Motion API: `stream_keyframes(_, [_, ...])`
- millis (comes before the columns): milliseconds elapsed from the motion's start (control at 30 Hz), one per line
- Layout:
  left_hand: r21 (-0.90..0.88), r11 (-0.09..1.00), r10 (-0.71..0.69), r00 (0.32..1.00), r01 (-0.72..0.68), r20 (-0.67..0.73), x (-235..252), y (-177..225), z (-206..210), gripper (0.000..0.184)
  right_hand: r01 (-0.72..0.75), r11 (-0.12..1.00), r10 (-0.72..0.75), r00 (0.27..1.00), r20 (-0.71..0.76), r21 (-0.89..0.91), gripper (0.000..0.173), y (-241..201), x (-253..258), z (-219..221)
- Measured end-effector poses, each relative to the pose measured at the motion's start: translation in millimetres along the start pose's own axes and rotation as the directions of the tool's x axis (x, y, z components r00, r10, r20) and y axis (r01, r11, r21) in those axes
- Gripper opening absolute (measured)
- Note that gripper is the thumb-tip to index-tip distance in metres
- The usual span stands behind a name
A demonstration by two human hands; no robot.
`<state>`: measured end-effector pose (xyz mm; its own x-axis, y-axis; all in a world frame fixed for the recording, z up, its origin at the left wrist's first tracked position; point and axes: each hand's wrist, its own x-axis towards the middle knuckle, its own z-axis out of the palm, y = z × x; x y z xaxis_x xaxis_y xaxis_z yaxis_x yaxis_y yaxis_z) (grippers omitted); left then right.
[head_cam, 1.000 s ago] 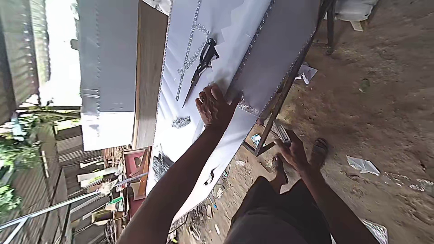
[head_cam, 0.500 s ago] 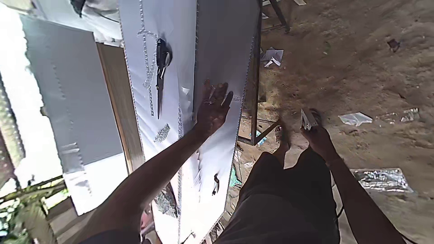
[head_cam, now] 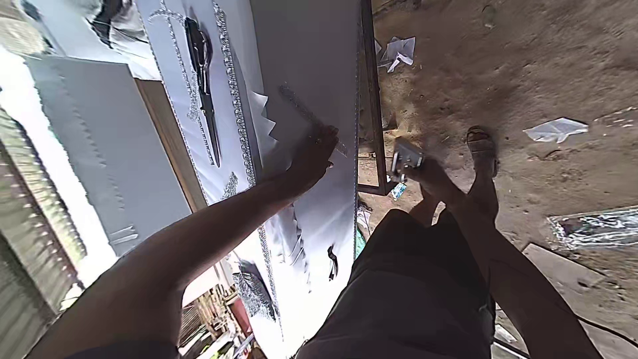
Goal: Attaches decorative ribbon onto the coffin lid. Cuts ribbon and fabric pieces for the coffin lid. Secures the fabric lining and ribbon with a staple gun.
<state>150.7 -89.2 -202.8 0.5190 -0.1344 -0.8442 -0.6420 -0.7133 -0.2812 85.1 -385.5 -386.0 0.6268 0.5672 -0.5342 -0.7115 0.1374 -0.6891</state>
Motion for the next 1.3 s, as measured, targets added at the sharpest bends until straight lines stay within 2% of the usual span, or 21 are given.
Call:
stream_keyframes(67, [0.009,1.000,0.016,0.999,-0.016,-0.046,3.2,1.1,1.5,0.071,-0.004,1.000,0.006,0.993,0.118,-0.016,0.030,-0.1,15.4,30.7])
stream_keyframes(167, [0.081,0.997,0.007,0.995,0.001,-0.102,12.7,4.2,5.4,0.072,-0.005,1.000,0.004,0.962,0.274,0.004,0.032,18.1,43.5,68.1])
stream_keyframes(300, [0.143,0.990,0.007,0.993,0.010,-0.120,27.7,6.2,6.9,0.072,-0.033,0.961,-0.045,0.962,0.271,0.274,0.029,42.6,67.0,99.9])
stream_keyframes(533, [0.168,0.985,-0.022,0.999,0.026,-0.023,32.0,8.8,0.1,0.076,-0.061,0.875,-0.060,0.971,0.232,0.480,0.037,51.3,87.1,99.0])
stream_keyframes(700, [0.174,0.985,-0.001,1.000,0.002,-0.009,29.5,9.2,-1.5,0.073,-0.024,0.919,-0.091,0.958,0.271,0.394,0.025,43.9,102.0,97.3])
stream_keyframes(800, [0.101,0.995,-0.025,1.000,0.025,-0.008,30.8,10.4,-1.5,0.072,-0.039,0.945,-0.062,0.954,0.292,0.326,0.026,42.8,106.0,100.4])
stream_keyframes(900, [0.103,0.994,-0.036,0.999,0.035,0.003,31.6,11.3,-0.4,0.072,-0.056,0.948,-0.027,0.967,0.253,0.313,0.024,43.0,107.1,106.4])
stream_keyframes(967, [0.127,0.991,-0.034,0.999,0.033,0.003,31.8,11.6,0.5,0.069,-0.057,0.950,0.009,0.988,0.153,0.308,0.023,43.1,105.1,116.0])
stream_keyframes(1067, [0.117,0.992,-0.043,0.999,0.042,0.009,31.7,11.9,0.4,0.067,-0.082,0.978,0.092,0.995,-0.042,0.190,0.027,45.9,104.6,133.5])
stream_keyframes(1200, [0.091,0.994,-0.069,0.997,0.065,0.036,30.9,15.3,-0.7,0.065,-0.088,0.987,0.093,0.995,-0.033,0.136,0.032,48.8,80.1,130.9])
stream_keyframes(1300, [0.073,0.995,-0.070,0.995,0.065,0.075,35.1,11.4,-8.1,0.066,-0.064,0.966,0.077,0.996,-0.042,0.252,0.048,69.6,32.6,120.5])
